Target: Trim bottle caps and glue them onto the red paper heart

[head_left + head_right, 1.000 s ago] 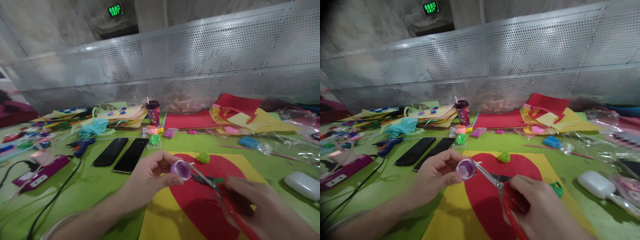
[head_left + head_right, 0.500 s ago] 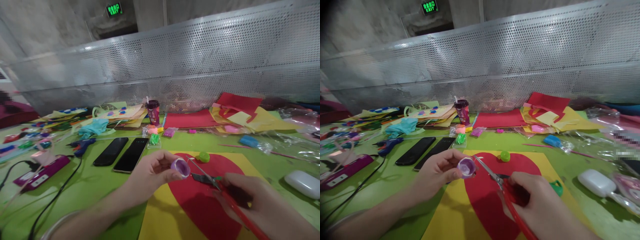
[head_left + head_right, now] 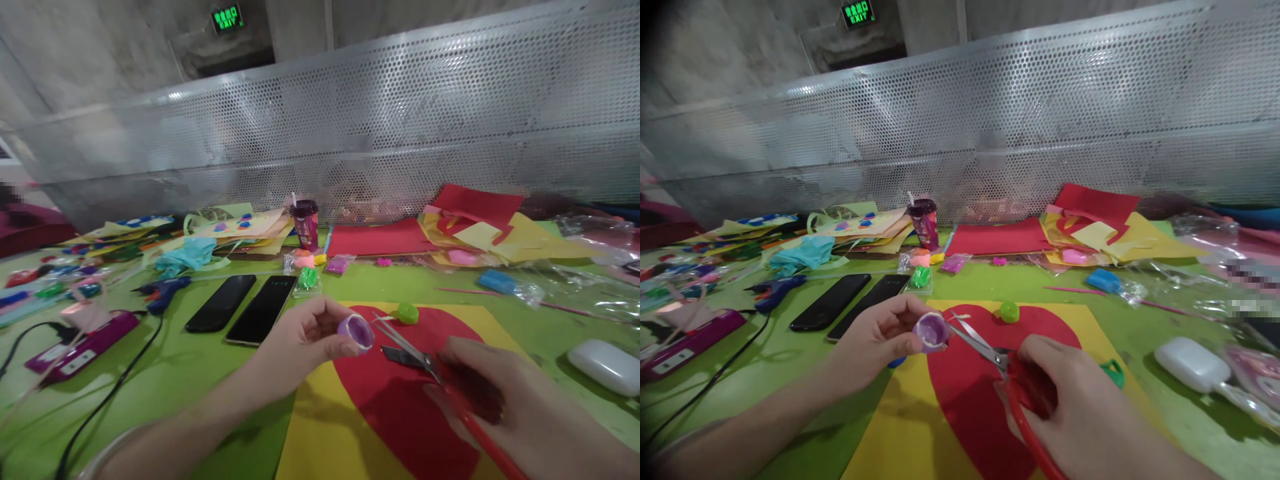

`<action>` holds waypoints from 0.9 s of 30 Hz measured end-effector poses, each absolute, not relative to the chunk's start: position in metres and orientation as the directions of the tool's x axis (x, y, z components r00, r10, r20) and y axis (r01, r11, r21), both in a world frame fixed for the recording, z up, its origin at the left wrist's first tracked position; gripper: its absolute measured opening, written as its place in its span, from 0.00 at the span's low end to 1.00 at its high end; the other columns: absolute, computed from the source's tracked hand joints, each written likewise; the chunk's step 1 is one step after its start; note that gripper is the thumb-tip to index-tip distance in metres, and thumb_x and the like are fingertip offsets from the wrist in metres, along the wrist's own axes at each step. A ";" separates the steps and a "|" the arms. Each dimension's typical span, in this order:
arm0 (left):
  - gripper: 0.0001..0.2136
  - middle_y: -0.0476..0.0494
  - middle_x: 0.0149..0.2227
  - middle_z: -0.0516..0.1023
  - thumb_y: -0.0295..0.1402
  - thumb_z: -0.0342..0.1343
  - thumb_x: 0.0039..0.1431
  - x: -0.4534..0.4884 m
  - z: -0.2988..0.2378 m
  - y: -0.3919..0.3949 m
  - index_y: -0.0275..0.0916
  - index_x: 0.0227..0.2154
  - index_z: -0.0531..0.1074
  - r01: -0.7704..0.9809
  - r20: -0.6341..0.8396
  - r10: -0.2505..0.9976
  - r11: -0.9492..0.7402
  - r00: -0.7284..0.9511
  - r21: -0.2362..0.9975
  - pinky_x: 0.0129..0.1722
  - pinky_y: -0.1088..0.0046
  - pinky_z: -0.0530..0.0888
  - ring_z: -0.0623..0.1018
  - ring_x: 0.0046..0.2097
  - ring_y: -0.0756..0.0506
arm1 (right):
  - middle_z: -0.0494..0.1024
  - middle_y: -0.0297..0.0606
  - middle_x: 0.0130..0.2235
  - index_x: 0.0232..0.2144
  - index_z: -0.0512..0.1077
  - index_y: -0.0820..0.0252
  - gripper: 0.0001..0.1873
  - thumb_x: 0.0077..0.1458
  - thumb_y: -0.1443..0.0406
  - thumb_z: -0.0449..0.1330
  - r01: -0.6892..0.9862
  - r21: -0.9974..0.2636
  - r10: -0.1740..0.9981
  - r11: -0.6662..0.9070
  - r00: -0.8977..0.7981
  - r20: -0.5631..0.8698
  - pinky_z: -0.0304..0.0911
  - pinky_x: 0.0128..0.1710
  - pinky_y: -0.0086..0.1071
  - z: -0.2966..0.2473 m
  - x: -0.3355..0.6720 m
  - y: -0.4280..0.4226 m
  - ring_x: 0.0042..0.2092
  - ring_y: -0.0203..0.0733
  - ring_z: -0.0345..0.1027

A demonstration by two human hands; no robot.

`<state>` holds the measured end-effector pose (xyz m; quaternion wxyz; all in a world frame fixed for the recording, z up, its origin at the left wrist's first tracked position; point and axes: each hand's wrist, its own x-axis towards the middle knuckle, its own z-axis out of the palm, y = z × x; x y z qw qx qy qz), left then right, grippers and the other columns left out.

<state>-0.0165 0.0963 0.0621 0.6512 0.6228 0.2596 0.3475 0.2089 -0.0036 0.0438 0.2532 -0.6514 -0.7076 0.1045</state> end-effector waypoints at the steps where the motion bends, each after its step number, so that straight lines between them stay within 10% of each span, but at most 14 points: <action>1: 0.13 0.49 0.30 0.79 0.30 0.69 0.43 -0.016 0.062 0.096 0.35 0.31 0.72 -0.140 0.095 0.774 -0.009 0.626 0.990 0.35 0.77 0.73 0.77 0.32 0.52 | 0.70 0.32 0.20 0.22 0.64 0.55 0.11 0.52 0.59 0.54 0.876 -0.457 0.977 0.152 -0.062 0.206 0.57 0.16 0.26 0.044 0.210 -0.004 0.20 0.35 0.63; 13: 0.16 0.49 0.28 0.80 0.29 0.70 0.43 -0.016 0.056 0.090 0.37 0.29 0.66 -0.110 0.079 0.774 -0.013 0.628 0.994 0.34 0.74 0.74 0.80 0.32 0.49 | 0.72 0.34 0.25 0.27 0.64 0.53 0.04 0.53 0.66 0.51 0.950 -0.066 0.871 0.305 -0.250 0.424 0.56 0.16 0.28 0.029 0.221 -0.003 0.20 0.38 0.67; 27: 0.15 0.50 0.29 0.81 0.34 0.70 0.43 -0.015 0.059 0.090 0.37 0.28 0.68 -0.145 0.078 0.761 0.021 0.644 0.989 0.33 0.79 0.73 0.79 0.32 0.52 | 0.72 0.30 0.25 0.30 0.64 0.54 0.04 0.52 0.69 0.52 0.937 0.045 0.802 0.346 -0.320 0.505 0.52 0.15 0.28 0.026 0.223 -0.006 0.18 0.36 0.65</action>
